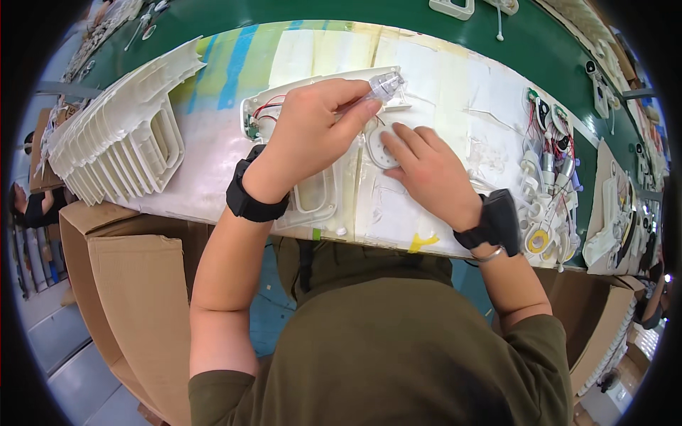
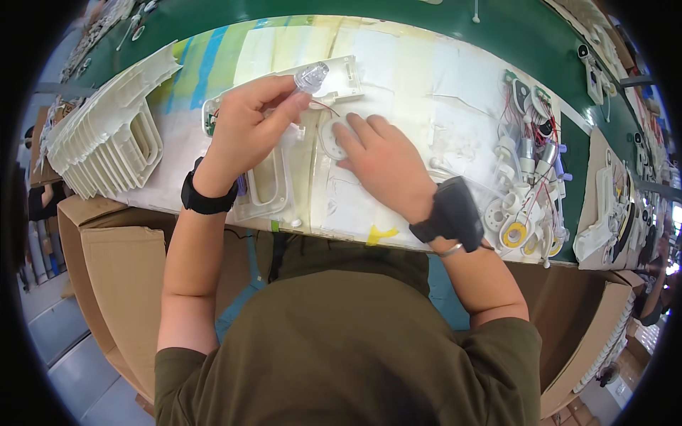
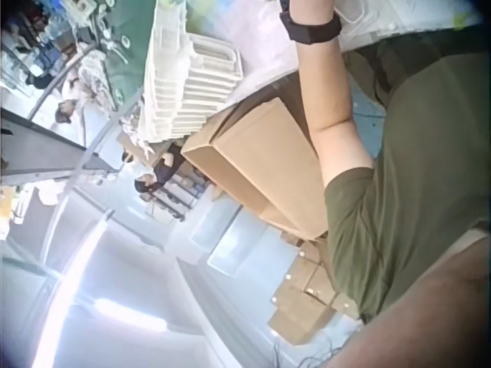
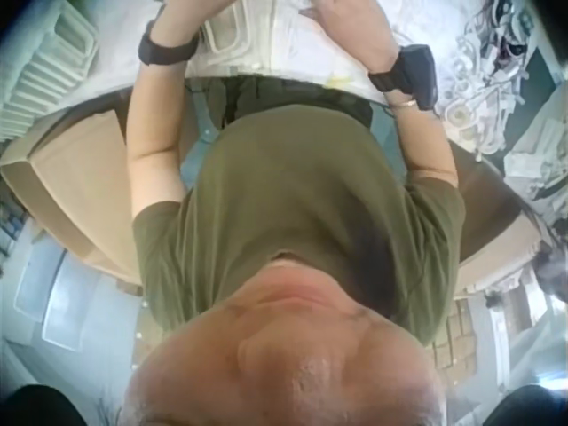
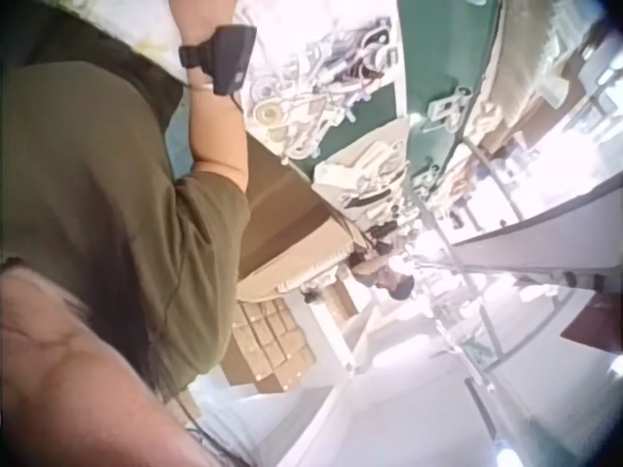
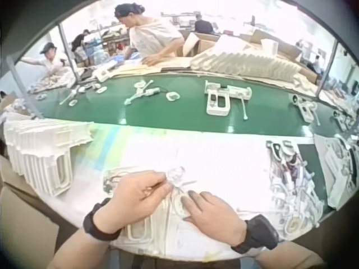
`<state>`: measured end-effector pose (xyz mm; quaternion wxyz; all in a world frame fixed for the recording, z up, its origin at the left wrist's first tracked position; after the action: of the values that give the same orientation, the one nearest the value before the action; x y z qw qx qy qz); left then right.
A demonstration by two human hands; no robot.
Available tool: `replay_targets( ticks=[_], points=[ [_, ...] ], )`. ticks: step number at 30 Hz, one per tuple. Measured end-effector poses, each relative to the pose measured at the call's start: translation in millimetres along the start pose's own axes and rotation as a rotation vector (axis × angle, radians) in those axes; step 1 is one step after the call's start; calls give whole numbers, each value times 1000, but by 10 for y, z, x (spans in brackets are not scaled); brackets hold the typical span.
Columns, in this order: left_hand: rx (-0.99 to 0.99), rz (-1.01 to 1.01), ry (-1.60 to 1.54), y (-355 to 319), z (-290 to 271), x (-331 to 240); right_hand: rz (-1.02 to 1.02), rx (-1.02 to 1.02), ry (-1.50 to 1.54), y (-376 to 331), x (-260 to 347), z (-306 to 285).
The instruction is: Assembling the internal motor and electronic components of a toy gun into its plastic housing on an assembly line.
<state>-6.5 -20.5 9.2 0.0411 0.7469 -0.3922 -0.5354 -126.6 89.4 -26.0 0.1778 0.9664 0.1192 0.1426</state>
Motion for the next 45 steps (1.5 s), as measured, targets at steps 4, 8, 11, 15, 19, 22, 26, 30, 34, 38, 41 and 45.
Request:
replay_targets(
  ticks=[4, 8, 11, 15, 19, 22, 26, 30, 34, 38, 41, 45],
  points=[
    [14, 21, 46, -10, -25, -63, 333, -192, 194, 58, -175, -72],
    [132, 182, 333, -85, 92, -123, 575, -429, 451, 196, -122, -268],
    [243, 189, 439, -27, 164, -135, 273, -495, 64, 310, -58, -261],
    [244, 161, 351, 15, 163, -82, 45, -483, 37, 402, -78, -240],
    [175, 152, 342, 129, -74, -60, 130, -245, -100, 592, -204, -337],
    [123, 257, 573, 42, -446, 163, 260, -181, 84, 754, -665, -246],
    [236, 204, 810, -176, -502, 542, 552, 162, 366, 781, -944, -8],
    [219, 131, 739, -175, -501, 476, 575, 246, 358, 766, -915, 22],
    [217, 135, 752, -190, -510, 477, 401, 52, 60, 733, -821, 93],
    [264, 41, 706, -190, -514, 502, 558, -35, -74, 603, -622, 191],
    [275, 70, 719, -162, -496, 480, 503, 52, -27, 612, -735, 152],
    [214, 154, 733, -152, -502, 473, 504, 169, 66, 674, -771, 120]
  ],
)
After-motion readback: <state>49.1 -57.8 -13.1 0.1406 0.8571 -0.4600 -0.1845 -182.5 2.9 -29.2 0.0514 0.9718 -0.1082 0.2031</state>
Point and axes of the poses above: each hand's wrist, its own y-axis towards the middle knuckle, its own z-axis out of the palm, x = y × z, the point moved 4 cm from there along y, towards the middle knuckle, and after that the axes turned 10 degrees about -x, right-handed, at the moved point
